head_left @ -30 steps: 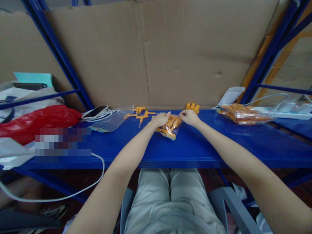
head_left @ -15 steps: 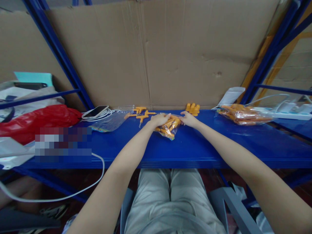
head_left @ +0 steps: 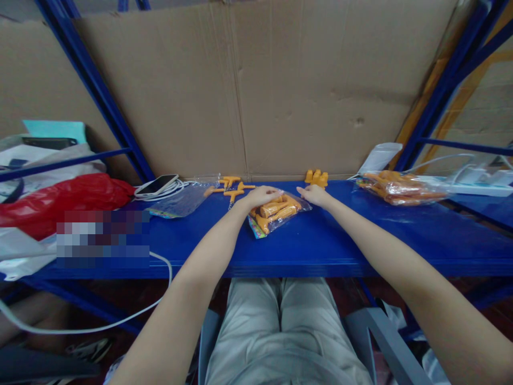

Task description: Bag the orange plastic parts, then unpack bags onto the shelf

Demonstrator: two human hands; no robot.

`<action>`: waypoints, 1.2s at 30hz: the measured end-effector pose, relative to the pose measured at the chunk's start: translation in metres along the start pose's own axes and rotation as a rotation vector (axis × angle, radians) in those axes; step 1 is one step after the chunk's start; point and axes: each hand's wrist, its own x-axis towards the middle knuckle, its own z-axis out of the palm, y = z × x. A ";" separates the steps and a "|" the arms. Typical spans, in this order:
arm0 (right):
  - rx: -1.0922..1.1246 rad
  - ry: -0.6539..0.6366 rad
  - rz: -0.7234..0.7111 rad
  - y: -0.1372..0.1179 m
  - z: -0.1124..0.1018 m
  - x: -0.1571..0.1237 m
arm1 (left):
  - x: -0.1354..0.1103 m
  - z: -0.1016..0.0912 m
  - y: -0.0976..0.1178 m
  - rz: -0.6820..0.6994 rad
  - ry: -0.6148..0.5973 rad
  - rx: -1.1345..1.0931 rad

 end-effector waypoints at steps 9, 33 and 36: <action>0.007 -0.038 0.001 -0.024 0.006 -0.023 | 0.001 0.005 0.008 0.070 -0.012 0.019; 0.952 -0.387 0.221 -0.028 0.002 -0.024 | -0.001 0.001 0.006 0.091 -0.049 0.025; 1.000 -0.463 0.205 -0.030 0.000 -0.028 | -0.002 0.000 0.006 0.080 -0.049 0.034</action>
